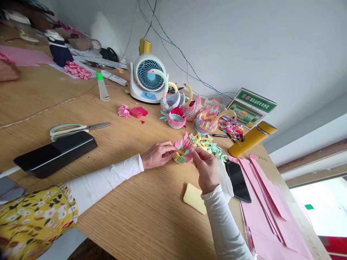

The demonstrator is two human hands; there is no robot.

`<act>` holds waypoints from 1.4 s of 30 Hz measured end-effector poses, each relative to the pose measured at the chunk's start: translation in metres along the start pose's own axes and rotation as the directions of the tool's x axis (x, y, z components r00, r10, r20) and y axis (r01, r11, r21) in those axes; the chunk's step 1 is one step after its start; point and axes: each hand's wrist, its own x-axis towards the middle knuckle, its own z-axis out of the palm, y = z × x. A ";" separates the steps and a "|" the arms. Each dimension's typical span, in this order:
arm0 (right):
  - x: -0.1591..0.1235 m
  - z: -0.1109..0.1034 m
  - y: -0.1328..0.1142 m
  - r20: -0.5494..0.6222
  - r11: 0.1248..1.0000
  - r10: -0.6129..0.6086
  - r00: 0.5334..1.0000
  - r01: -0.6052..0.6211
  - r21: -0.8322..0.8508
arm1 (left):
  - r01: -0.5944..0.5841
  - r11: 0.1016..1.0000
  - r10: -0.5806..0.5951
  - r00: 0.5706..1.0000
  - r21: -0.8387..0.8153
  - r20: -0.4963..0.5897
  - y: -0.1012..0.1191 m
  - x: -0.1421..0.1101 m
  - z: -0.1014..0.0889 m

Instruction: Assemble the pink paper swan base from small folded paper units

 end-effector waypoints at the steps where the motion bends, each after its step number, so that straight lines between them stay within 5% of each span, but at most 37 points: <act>1: 0.000 0.000 0.002 0.007 0.999 -0.012 1.000 0.013 -0.034 | -0.001 1.000 0.001 1.000 -0.002 0.009 -0.001 0.000 0.001; 14: 0.006 -0.004 0.031 0.054 0.964 -0.129 0.990 0.138 -0.227 | -0.001 1.000 0.001 1.000 0.001 0.019 -0.006 0.000 0.007; 31: 0.006 0.000 0.033 0.055 0.994 -0.078 0.995 0.082 -0.072 | -0.009 1.000 0.009 1.000 -0.025 0.023 -0.005 0.001 0.010; 42: 0.008 -0.005 0.042 0.083 0.977 -0.134 0.988 0.145 -0.156 | 0.018 1.000 -0.019 1.000 0.003 0.018 -0.004 0.001 0.011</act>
